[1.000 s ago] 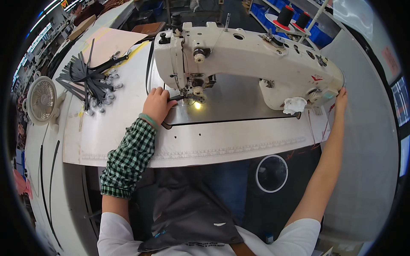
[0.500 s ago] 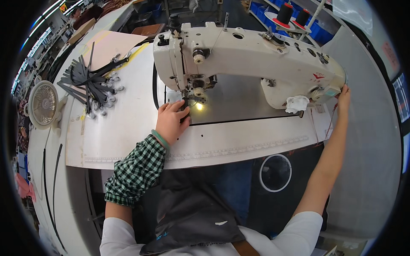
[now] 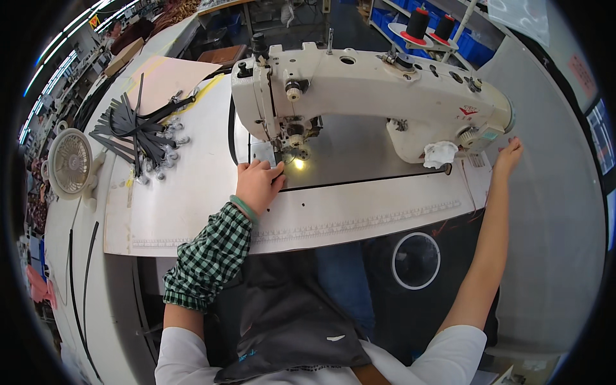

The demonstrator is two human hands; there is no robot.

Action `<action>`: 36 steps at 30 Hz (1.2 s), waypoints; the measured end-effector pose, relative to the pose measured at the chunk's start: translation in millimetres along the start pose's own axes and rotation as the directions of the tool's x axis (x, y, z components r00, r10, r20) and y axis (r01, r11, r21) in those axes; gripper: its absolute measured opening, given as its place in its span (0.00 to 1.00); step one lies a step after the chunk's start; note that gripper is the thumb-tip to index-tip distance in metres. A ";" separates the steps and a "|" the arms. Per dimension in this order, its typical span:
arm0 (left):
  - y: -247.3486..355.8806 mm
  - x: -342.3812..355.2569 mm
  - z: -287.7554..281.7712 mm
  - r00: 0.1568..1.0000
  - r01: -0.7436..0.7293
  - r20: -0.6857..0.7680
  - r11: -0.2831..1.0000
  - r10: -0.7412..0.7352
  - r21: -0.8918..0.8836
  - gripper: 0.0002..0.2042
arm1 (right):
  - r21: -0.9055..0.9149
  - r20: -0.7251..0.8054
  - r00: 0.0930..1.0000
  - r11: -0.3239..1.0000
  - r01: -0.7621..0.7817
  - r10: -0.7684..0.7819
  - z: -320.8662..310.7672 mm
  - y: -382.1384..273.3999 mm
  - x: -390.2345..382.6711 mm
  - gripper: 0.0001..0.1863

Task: The person operates an industrial sewing machine to stitch black fabric straps. They repeatedly feed straps under the presser foot, guide them through the machine, and cut the thread after each seam. The workspace contains a pile of similar straps and a small fan.

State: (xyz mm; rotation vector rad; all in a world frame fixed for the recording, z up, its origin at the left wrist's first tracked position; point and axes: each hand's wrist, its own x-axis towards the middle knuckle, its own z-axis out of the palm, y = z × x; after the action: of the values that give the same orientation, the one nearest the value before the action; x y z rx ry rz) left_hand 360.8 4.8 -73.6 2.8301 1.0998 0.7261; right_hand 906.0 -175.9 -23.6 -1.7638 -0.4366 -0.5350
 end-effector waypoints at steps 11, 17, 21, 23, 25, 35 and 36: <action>-0.6 -4.2 -5.1 0.995 -0.099 -0.014 0.992 0.098 -0.075 0.07 | 0.261 0.244 0.916 0.932 0.253 -0.318 -4.4 -101.1 -169.5 0.09; 22.8 -30.9 -26.2 0.985 -0.166 0.042 0.985 0.167 -0.039 0.05 | 0.449 0.561 0.453 0.714 0.537 -0.693 -4.7 -155.3 -260.8 0.07; 28.8 -42.5 -27.5 0.976 -0.202 0.071 0.978 0.206 -0.051 0.07 | 0.614 0.595 0.241 0.628 0.478 -0.766 4.3 -175.6 -301.3 0.09; 36.5 -47.1 -33.0 0.965 -0.201 0.154 0.977 0.211 -0.076 0.07 | 0.659 0.598 0.140 0.584 0.474 -0.789 9.2 -183.1 -315.4 0.10; 43.4 -53.6 -33.8 0.967 -0.217 0.125 0.974 0.223 -0.061 0.07 | 0.673 0.619 0.125 0.605 0.426 -0.776 18.5 -189.3 -327.5 0.10; 68.2 -83.6 -53.8 0.940 -0.261 0.195 0.957 0.281 -0.125 0.11 | 0.853 0.493 -0.208 0.421 0.310 -0.845 59.8 -200.3 -347.6 0.13; 68.2 -87.3 -54.9 0.925 -0.282 0.222 0.949 0.308 -0.141 0.13 | 0.852 0.493 -0.210 0.420 0.312 -0.844 60.1 -198.4 -347.8 0.12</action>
State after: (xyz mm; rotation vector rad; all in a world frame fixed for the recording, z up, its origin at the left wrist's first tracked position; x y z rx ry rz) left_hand 324.3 -110.6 -48.4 2.9224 0.5883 0.4158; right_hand 517.6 -73.8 -74.8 -0.9685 -2.3651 0.2012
